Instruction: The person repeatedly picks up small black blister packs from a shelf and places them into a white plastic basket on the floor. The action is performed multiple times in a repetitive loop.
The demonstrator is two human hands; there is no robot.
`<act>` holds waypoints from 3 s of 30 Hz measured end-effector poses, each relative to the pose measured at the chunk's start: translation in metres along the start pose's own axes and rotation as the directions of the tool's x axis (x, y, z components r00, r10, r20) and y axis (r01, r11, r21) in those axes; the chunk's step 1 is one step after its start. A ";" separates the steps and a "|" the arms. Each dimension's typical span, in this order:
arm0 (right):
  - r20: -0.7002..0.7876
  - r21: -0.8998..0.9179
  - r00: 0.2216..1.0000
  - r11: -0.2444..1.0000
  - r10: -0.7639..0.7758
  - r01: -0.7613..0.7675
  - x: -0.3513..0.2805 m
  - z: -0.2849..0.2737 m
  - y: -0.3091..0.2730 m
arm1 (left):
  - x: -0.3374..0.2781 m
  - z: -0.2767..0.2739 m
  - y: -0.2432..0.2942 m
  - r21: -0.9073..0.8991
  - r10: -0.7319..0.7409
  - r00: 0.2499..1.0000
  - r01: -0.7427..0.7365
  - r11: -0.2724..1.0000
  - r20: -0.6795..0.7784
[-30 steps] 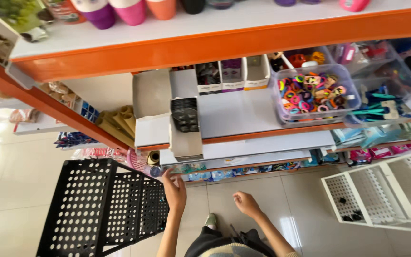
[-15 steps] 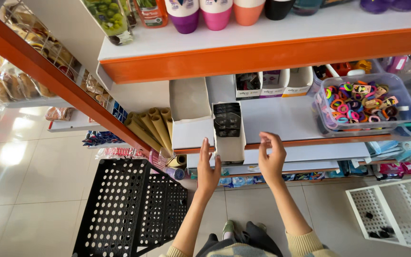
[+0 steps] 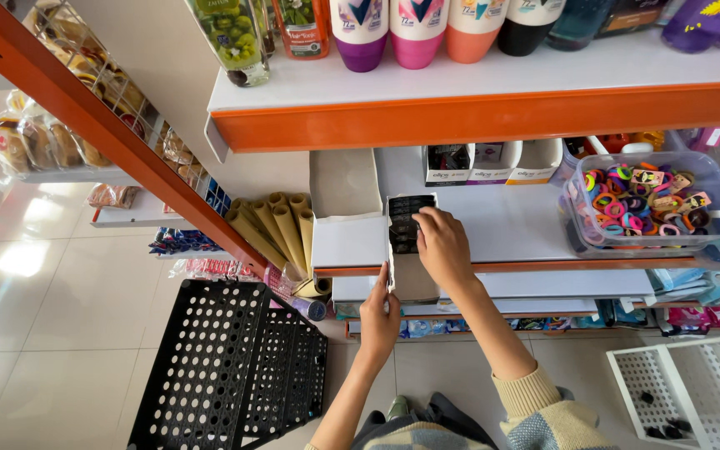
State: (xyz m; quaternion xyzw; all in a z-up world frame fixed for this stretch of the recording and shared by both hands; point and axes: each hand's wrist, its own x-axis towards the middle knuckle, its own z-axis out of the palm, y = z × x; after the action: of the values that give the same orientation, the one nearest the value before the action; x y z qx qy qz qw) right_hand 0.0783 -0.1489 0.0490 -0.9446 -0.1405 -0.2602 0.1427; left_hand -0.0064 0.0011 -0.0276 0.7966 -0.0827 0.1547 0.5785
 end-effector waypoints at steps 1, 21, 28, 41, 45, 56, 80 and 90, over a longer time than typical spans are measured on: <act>0.024 -0.032 1.000 0.999 0.008 -0.007 -0.002 -0.002 -0.002 | -0.001 -0.002 0.006 -0.003 0.033 0.999 -0.033 0.999 -0.019; 0.045 0.004 0.999 1.000 0.009 -0.009 -0.015 -0.025 -0.005 | -0.005 -0.008 0.023 0.025 0.070 0.997 -0.069 0.997 -0.028; -0.242 0.138 0.970 0.990 0.023 0.011 -0.020 -0.095 -0.020 | -0.002 -0.011 0.035 0.115 0.175 0.982 -0.167 0.979 -0.066; -0.281 0.568 0.831 0.781 0.480 -0.259 -0.143 -0.190 0.010 | -0.011 0.026 0.135 -0.010 0.709 0.700 -0.711 0.703 0.086; -0.266 0.557 0.737 0.723 0.621 -0.408 -0.195 -0.208 0.037 | -0.018 0.079 0.163 -0.284 0.667 0.668 -0.604 0.745 0.329; -0.202 0.698 0.255 0.322 0.946 -0.640 -0.373 -0.271 0.126 | -0.113 0.257 0.218 -0.511 0.455 0.441 0.010 0.859 0.773; -0.145 0.795 -0.124 0.041 0.982 -0.605 -0.642 -0.354 0.330 | -0.341 0.574 0.238 0.033 -0.104 0.060 0.696 0.717 0.993; -0.172 0.785 -0.173 0.029 0.970 -0.619 -0.660 -0.389 0.434 | -0.331 0.684 0.273 0.096 -0.109 -0.020 0.634 0.767 0.994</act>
State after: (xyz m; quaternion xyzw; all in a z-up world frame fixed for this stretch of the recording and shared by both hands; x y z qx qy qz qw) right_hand -0.4945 -0.8072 -0.0664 -0.5281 0.5352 -0.3991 0.5249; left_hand -0.2992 -0.7496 -0.0896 0.5437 -0.2466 -0.5972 0.5356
